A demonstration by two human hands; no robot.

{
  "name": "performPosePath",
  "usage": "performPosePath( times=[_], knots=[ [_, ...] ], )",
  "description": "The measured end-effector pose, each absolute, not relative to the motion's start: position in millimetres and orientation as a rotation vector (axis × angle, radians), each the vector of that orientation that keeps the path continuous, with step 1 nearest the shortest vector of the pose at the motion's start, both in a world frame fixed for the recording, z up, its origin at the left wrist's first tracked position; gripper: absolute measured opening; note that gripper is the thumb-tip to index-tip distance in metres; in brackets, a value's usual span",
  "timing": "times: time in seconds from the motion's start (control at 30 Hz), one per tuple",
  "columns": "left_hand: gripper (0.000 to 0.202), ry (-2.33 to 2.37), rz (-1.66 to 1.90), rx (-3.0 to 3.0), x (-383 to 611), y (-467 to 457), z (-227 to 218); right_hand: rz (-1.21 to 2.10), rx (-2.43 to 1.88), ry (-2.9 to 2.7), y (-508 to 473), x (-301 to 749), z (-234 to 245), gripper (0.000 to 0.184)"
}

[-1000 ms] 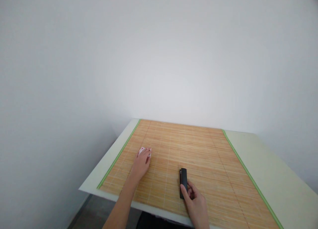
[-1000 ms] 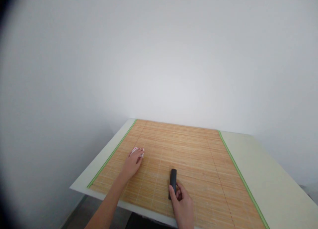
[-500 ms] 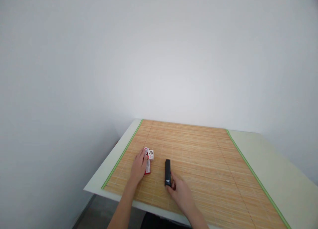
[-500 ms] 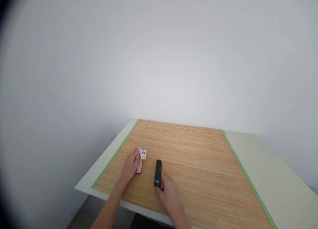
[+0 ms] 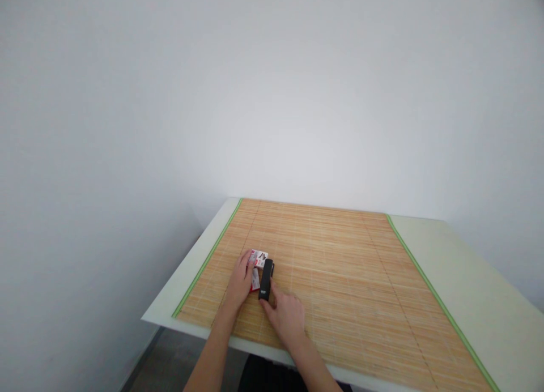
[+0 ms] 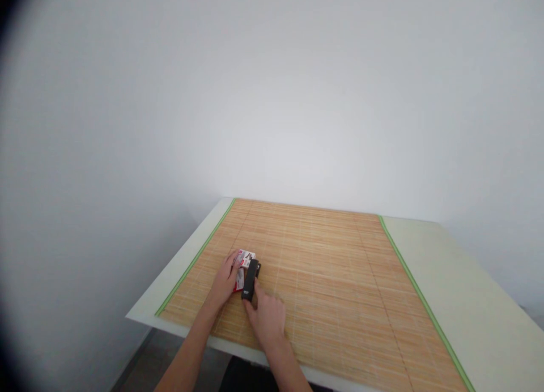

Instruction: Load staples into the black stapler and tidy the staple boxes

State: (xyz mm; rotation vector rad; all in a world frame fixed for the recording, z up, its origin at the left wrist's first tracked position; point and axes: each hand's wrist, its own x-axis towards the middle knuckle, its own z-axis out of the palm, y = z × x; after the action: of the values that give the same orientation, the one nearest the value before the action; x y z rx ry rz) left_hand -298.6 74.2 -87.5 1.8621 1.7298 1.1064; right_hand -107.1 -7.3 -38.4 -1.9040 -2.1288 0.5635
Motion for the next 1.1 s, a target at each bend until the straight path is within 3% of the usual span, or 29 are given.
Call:
performPosePath(
  times=[0.67, 1.1],
  knots=[
    [0.056, 1.614, 0.767, 2.198, -308, 83, -83, 0.577, -1.912, -2.142, -3, -108, -36, 0.066],
    [0.081, 1.482, 0.772, 2.137, -314, 78, -69, 0.555, -1.917, -2.119, -4, -108, -36, 0.065]
  ],
)
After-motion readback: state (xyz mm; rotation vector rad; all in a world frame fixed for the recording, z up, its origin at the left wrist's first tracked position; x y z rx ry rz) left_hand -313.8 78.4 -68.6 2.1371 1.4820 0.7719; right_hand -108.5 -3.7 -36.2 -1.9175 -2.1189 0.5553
